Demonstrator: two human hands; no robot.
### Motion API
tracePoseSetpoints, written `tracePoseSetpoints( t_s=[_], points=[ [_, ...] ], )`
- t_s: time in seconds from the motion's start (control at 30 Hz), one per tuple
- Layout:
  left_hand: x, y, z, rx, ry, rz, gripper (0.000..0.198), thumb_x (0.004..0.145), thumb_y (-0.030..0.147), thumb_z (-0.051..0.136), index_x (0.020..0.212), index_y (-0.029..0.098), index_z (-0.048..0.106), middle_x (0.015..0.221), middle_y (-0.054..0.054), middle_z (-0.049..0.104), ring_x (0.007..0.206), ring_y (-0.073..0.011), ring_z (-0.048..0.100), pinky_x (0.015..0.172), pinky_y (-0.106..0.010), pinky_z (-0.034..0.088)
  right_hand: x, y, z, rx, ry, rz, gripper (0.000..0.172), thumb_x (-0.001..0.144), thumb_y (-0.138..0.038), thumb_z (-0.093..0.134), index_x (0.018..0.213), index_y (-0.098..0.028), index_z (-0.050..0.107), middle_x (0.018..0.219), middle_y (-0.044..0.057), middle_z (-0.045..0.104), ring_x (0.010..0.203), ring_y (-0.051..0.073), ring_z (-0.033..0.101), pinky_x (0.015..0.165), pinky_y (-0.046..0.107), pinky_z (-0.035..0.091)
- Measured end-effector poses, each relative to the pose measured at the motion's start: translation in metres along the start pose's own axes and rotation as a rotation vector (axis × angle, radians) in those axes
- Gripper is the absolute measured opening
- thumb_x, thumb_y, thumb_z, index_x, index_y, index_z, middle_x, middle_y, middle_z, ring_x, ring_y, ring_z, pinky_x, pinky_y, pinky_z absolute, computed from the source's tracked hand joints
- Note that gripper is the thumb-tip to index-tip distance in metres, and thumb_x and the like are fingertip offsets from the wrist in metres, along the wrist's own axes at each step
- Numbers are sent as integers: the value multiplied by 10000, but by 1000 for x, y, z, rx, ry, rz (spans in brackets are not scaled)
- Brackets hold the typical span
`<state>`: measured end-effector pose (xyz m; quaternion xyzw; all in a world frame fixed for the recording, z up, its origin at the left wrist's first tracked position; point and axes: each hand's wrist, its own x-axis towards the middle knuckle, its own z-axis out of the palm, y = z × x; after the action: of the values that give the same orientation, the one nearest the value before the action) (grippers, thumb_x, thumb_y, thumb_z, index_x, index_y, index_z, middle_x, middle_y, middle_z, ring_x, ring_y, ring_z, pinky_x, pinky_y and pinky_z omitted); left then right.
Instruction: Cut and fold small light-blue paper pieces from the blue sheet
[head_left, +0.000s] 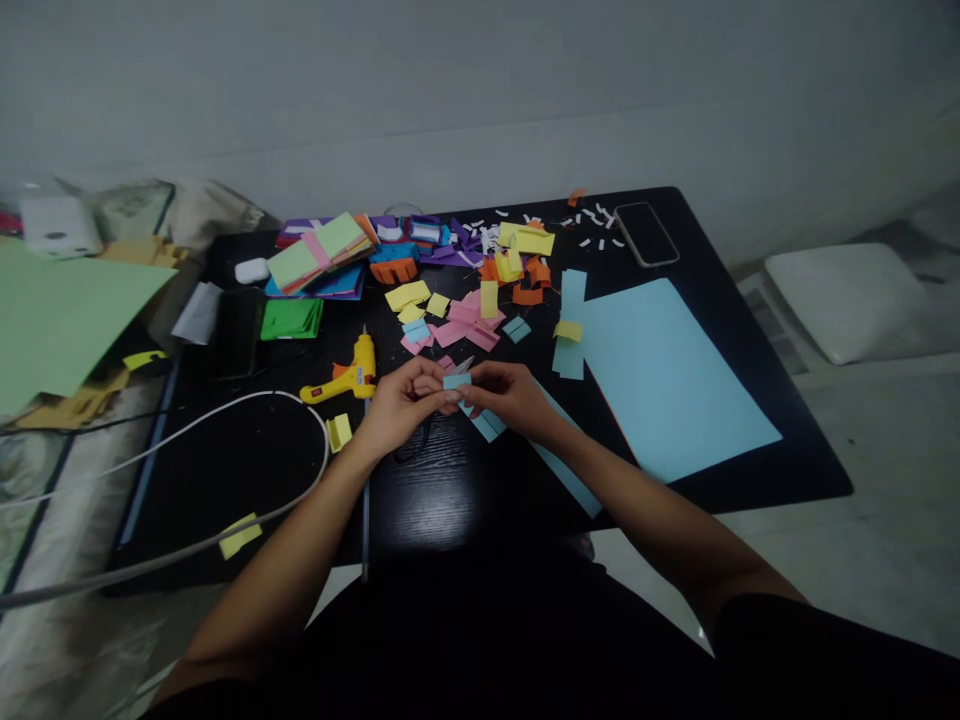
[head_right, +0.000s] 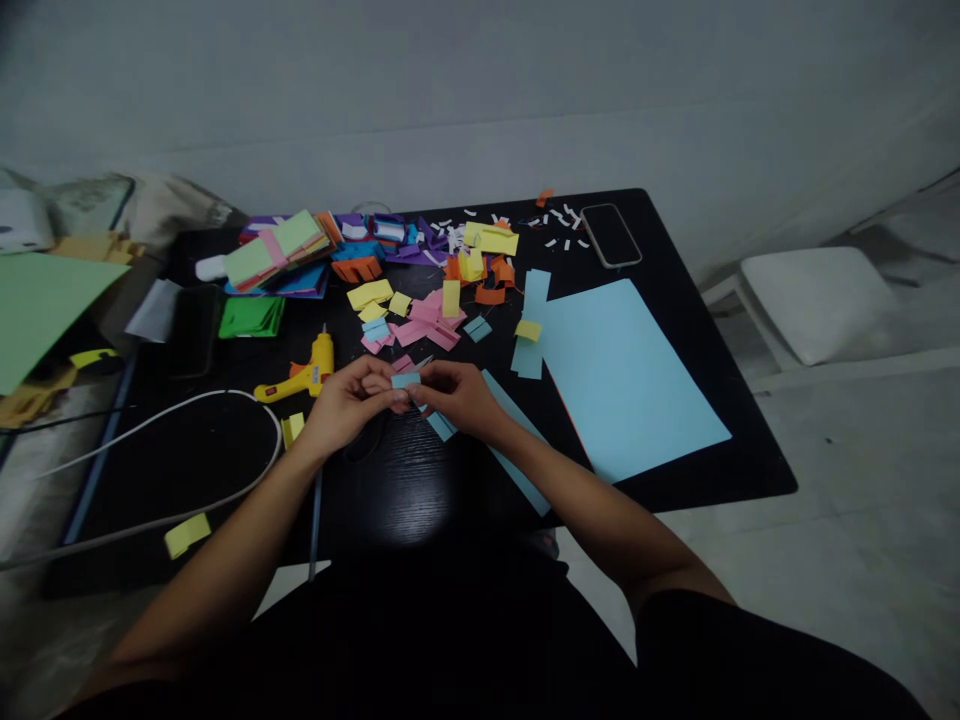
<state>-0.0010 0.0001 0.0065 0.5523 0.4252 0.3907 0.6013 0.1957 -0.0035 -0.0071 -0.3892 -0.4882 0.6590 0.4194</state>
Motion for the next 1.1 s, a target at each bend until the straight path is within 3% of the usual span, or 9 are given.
tracePoseSetpoints(
  t_s=[0.43,0.67,1.1],
  points=[
    [-4,-2,5,104,63,13,337,837,490,770,843,175,653,690,-25,739,646,-179,721,673,-297,583,-3,-1,5,-93,82,-48,258,769,-411,815,807,-175,716,722,-10,684,617,120,623,603,260,545],
    [-7,-3,8,146,71,97,302,923,481,679,866,185,664,747,-20,744,688,-166,707,703,-296,569,-3,1,8,-110,100,-58,254,782,-427,793,812,-190,709,731,-5,697,620,128,628,600,264,539],
    [-2,-3,6,45,133,75,327,800,430,814,910,177,638,710,-1,716,666,-148,709,684,-275,568,0,-2,2,-7,107,-22,375,699,-489,874,870,-177,755,782,20,751,643,143,681,670,308,618]
  ],
)
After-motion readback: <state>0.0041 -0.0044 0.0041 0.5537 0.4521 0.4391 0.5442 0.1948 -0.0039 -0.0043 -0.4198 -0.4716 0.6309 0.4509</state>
